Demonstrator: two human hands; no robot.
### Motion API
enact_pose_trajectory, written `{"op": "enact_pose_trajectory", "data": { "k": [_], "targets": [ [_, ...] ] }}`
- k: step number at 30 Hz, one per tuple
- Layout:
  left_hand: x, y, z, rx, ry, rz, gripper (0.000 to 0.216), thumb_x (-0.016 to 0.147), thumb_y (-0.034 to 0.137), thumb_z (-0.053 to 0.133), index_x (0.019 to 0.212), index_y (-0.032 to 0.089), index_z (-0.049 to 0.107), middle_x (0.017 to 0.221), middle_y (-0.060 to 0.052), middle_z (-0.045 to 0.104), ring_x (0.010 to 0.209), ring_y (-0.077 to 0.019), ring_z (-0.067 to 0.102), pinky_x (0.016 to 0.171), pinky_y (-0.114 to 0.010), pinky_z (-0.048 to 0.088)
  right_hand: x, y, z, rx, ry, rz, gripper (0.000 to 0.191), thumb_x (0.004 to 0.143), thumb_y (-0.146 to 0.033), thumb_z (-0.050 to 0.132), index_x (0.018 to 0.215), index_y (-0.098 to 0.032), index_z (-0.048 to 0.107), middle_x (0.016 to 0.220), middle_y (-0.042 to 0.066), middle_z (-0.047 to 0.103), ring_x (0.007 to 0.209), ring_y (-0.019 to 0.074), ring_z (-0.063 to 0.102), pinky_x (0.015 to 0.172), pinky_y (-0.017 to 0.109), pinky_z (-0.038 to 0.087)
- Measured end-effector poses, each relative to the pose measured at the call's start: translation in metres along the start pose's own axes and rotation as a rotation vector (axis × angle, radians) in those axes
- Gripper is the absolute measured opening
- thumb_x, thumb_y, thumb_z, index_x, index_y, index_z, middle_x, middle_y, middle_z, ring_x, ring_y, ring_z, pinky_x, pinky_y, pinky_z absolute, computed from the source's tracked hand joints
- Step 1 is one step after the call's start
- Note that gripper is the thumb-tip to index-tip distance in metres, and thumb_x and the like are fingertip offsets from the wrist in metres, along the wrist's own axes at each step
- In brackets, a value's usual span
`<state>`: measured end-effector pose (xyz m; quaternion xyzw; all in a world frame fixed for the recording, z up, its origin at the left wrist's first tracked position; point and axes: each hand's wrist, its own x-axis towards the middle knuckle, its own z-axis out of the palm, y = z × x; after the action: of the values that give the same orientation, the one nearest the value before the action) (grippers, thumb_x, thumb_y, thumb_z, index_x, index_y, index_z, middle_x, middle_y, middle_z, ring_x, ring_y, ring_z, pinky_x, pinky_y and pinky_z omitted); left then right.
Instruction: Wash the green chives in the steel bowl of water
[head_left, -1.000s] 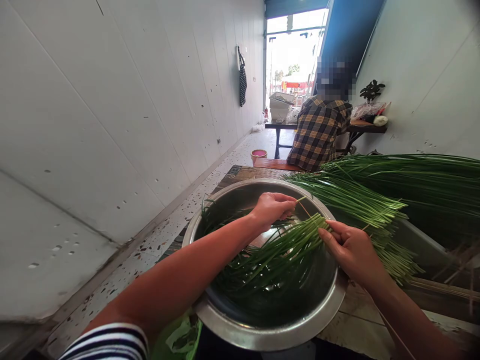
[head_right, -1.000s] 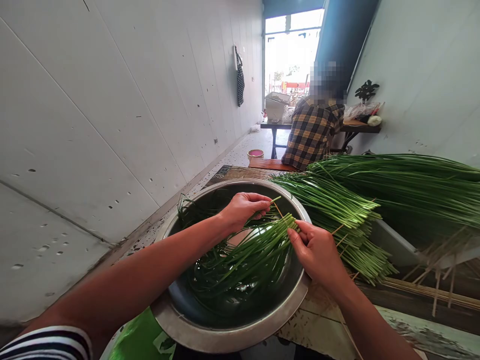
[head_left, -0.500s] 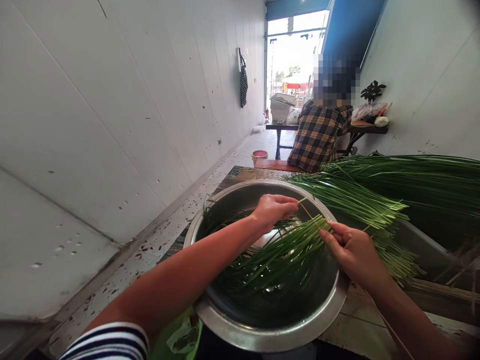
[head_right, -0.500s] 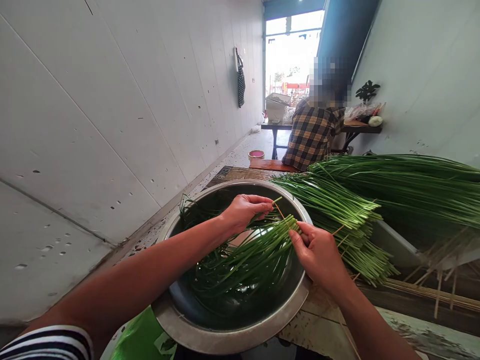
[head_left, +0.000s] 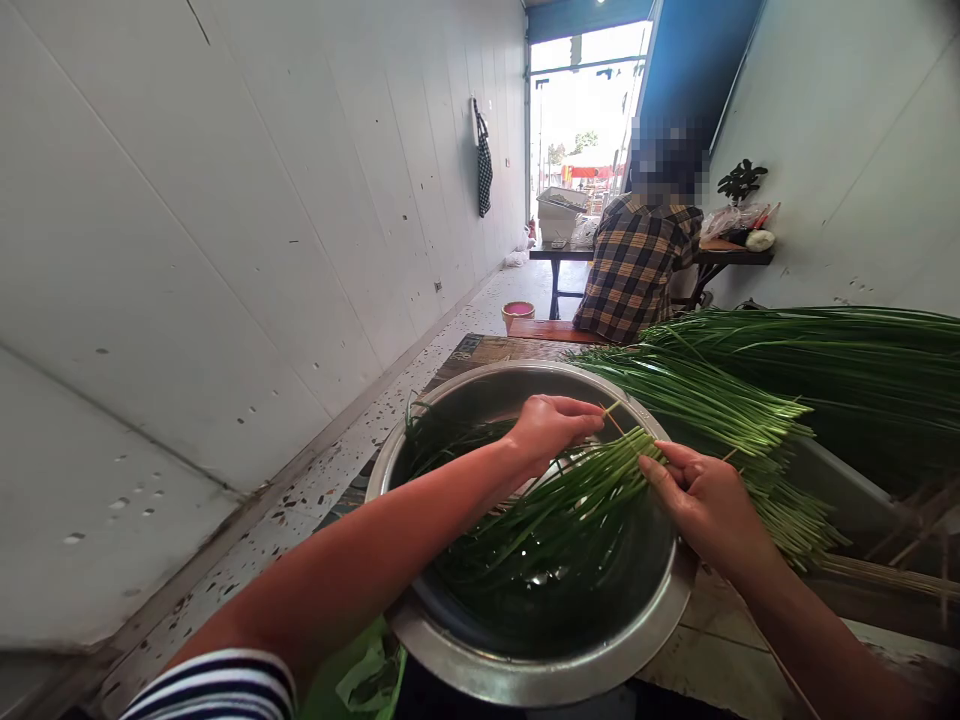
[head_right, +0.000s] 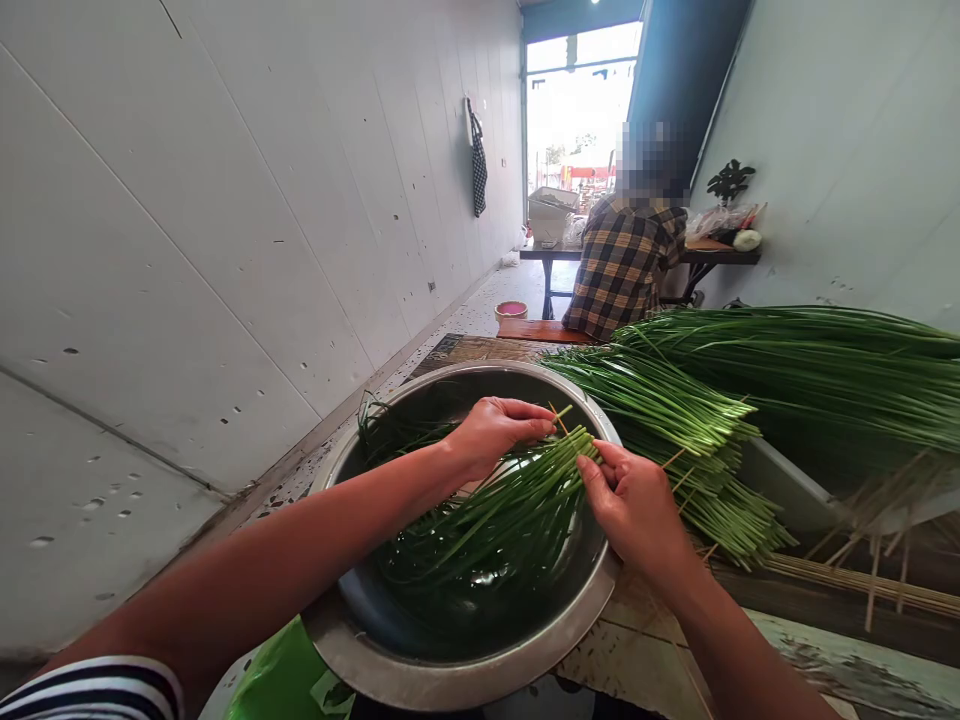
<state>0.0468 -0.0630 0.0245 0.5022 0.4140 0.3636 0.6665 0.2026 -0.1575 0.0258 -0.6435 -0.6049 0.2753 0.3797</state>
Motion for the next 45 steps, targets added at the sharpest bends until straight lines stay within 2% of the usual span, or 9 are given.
{"op": "enact_pose_trajectory", "data": {
  "k": [6,8,12,17,22,26,32,37,45],
  "targets": [
    [0.009,0.009,-0.014,0.175,-0.349,-0.079,0.017,0.070,0.016,0.069,0.085,0.017,0.075,0.083,-0.006,0.071,0.070,-0.0119,0.061,0.068,-0.025,0.048,-0.001,0.001,-0.004,0.037,-0.022,0.004,0.041,0.082,-0.041,0.053,0.110,-0.015,0.065,0.057,0.000,0.063,0.051,0.0147,0.056,0.047,0.024,0.042],
    [0.021,0.004,-0.024,0.345,-0.265,-0.011,0.017,0.070,0.017,0.068,0.086,0.017,0.075,0.086,-0.007,0.071,0.077,-0.0148,0.062,0.072,-0.027,0.048,-0.002,0.002,-0.006,0.023,-0.056,-0.029,0.040,0.080,-0.042,0.054,0.107,-0.015,0.066,0.052,-0.002,0.057,0.046,0.0122,0.051,0.043,0.023,0.038],
    [0.039,-0.018,-0.037,1.007,0.099,0.167,0.012,0.068,0.016,0.070,0.079,0.019,0.075,0.088,-0.010,0.070,0.096,-0.0256,0.059,0.089,-0.039,0.041,-0.004,0.006,-0.010,-0.021,-0.056,-0.042,0.042,0.077,-0.045,0.055,0.102,-0.013,0.067,0.046,-0.005,0.044,0.041,0.0098,0.041,0.039,0.022,0.032],
    [0.041,-0.032,-0.034,1.482,0.058,0.130,0.017,0.075,0.017,0.063,0.088,0.015,0.074,0.101,-0.017,0.067,0.104,-0.0307,0.056,0.091,-0.042,0.036,-0.003,0.005,-0.012,-0.037,-0.056,0.023,0.049,0.074,-0.049,0.054,0.102,-0.010,0.066,0.045,-0.005,0.039,0.042,0.0099,0.036,0.040,0.024,0.029],
    [0.039,-0.025,-0.035,1.448,0.088,0.130,0.019,0.077,0.023,0.063,0.091,0.017,0.073,0.101,-0.014,0.068,0.100,-0.0284,0.057,0.086,-0.037,0.039,-0.001,0.000,-0.011,-0.029,-0.047,0.043,0.049,0.072,-0.050,0.055,0.099,-0.010,0.066,0.044,-0.006,0.035,0.041,0.0089,0.031,0.039,0.023,0.025],
    [0.049,-0.030,-0.041,1.408,0.172,0.281,0.023,0.081,0.026,0.059,0.096,0.017,0.073,0.102,-0.013,0.068,0.102,-0.0275,0.056,0.091,-0.038,0.038,-0.001,-0.002,-0.011,-0.047,-0.031,0.011,0.046,0.073,-0.048,0.055,0.097,-0.011,0.068,0.043,-0.006,0.036,0.041,0.0089,0.032,0.039,0.023,0.025],
    [0.067,-0.032,-0.040,1.296,-0.057,0.277,0.039,0.080,0.012,0.049,0.113,0.021,0.068,0.114,-0.006,0.067,0.103,-0.0203,0.058,0.090,-0.027,0.042,-0.001,0.003,-0.009,-0.038,-0.024,-0.006,0.045,0.075,-0.047,0.055,0.099,-0.011,0.069,0.042,-0.006,0.039,0.040,0.0085,0.033,0.038,0.022,0.025],
    [0.072,-0.019,-0.030,1.301,-0.089,0.232,0.027,0.077,0.018,0.057,0.098,0.019,0.074,0.101,-0.005,0.071,0.094,-0.0208,0.062,0.083,-0.026,0.045,-0.001,-0.007,-0.008,0.012,-0.050,0.022,0.047,0.072,-0.047,0.054,0.098,-0.010,0.069,0.042,-0.006,0.039,0.039,0.0087,0.034,0.038,0.022,0.027],
    [0.070,-0.014,-0.022,1.259,0.020,0.199,0.016,0.069,0.012,0.063,0.077,0.017,0.076,0.086,-0.008,0.072,0.082,-0.0212,0.063,0.077,-0.029,0.046,-0.002,-0.004,-0.009,0.036,-0.094,0.040,0.045,0.072,-0.045,0.053,0.099,-0.012,0.067,0.046,-0.005,0.042,0.042,0.0098,0.036,0.042,0.023,0.028]
  ]
}}
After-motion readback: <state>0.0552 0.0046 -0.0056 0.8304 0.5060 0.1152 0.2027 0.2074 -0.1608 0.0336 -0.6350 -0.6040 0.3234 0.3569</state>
